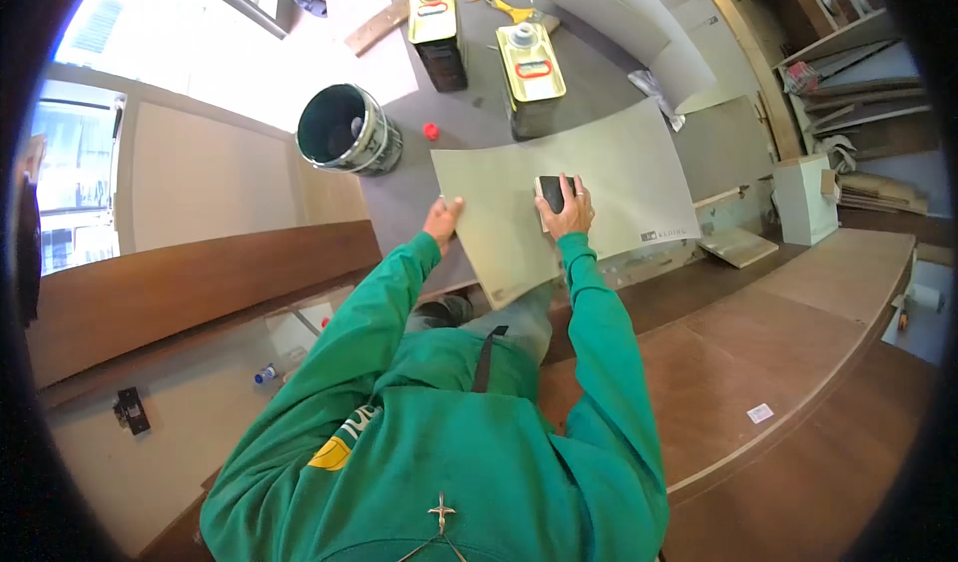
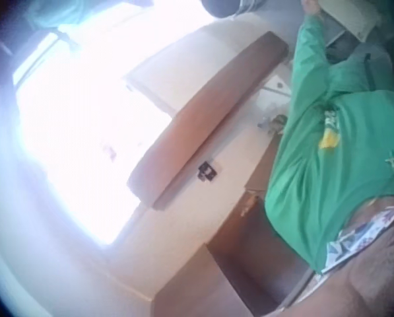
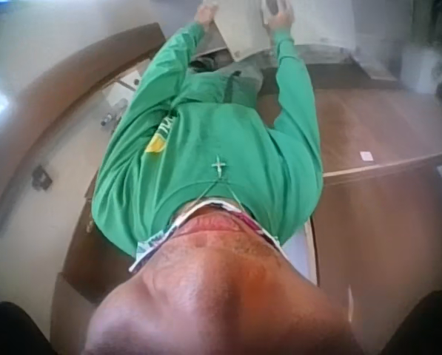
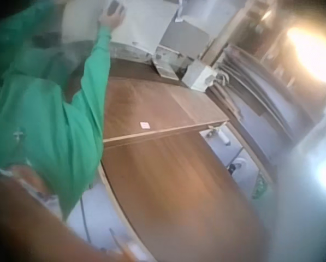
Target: The person applies a liquid adhesive to a thin flexible board. They start by sanding the surface with a block, then pour a yellow liquid from a metal container onto the board and spread it across the surface using a plastic scraper.
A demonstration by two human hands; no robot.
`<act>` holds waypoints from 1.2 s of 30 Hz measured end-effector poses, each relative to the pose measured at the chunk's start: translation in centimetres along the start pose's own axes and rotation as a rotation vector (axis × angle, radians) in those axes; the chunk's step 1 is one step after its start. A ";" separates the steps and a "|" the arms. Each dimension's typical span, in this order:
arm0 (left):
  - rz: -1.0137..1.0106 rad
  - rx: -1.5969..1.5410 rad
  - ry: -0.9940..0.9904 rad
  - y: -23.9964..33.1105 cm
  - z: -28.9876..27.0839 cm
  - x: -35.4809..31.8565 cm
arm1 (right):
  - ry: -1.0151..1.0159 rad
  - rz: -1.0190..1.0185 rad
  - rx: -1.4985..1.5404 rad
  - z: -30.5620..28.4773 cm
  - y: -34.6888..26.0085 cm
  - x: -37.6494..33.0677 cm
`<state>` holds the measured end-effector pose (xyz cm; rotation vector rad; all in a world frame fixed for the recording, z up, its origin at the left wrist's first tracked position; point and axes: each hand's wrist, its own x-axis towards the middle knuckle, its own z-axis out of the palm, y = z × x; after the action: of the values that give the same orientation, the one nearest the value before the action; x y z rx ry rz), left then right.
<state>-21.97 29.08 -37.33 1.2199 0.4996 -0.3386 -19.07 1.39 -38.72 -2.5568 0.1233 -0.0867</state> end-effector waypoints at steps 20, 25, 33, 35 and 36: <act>0.242 0.625 0.751 -3.2 4.2 3.1 | -0.354 -0.361 -0.198 -4.4 4.6 3.2; 0.610 0.933 0.836 3.0 10.2 2.7 | -0.406 -0.248 -0.314 -4.2 6.8 3.7; 0.285 1.059 0.568 8.7 19.1 7.1 | -0.413 -0.208 -0.348 -3.1 5.3 5.0; 0.145 1.245 0.634 7.1 13.7 8.2 | -0.422 -0.204 -0.323 -2.6 4.9 4.4; 0.011 1.306 0.624 7.6 11.9 7.9 | -0.408 -0.203 -0.341 -2.4 5.0 4.1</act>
<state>-9.32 20.35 -32.41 2.6357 0.8436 -0.2561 -15.52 -4.55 -39.32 -2.8563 -0.3035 0.4108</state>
